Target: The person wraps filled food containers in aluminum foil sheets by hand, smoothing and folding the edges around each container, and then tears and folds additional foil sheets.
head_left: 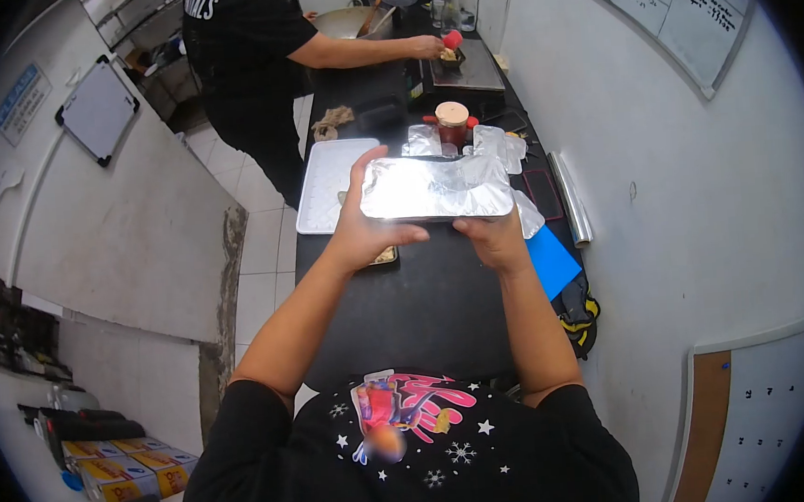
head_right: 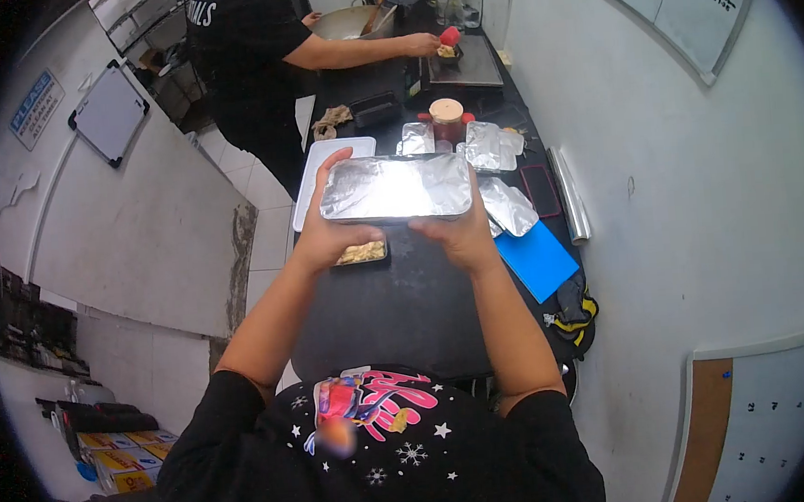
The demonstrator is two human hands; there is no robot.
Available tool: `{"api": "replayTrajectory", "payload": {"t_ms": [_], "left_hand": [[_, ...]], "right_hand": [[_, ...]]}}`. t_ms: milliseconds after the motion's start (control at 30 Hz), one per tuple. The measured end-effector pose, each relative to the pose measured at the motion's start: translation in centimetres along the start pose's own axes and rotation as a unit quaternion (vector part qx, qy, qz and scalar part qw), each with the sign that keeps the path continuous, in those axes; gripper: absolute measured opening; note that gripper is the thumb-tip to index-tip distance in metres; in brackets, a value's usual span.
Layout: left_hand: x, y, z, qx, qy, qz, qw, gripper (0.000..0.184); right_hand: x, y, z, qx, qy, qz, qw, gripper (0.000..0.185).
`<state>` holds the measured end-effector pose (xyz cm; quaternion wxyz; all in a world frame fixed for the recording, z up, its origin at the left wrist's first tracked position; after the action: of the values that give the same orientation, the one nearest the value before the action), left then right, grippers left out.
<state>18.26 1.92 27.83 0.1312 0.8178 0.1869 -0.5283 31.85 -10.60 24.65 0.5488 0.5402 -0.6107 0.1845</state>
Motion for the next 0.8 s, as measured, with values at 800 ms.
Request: {"api": "replayTrajectory", "payload": {"t_ms": [800], "left_hand": [[0.2, -0.6, -3.0, 0.019, -0.058, 0.191, 0.980, 0.064]], "right_hand": [[-0.3, 0.9, -2.9, 0.001, -0.005, -0.071, 0.997, 0.073]]}}
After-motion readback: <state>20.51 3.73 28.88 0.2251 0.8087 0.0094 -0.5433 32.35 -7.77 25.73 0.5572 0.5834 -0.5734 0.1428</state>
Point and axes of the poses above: each hand's wrist, its own z-axis away from the middle knuckle, its own y-axis out of the palm, x = y × z, the point moved 4 cm from there along -z, towards the middle knuckle, and after that the axes turned 5 degrees about x, right-handed, at the moved point
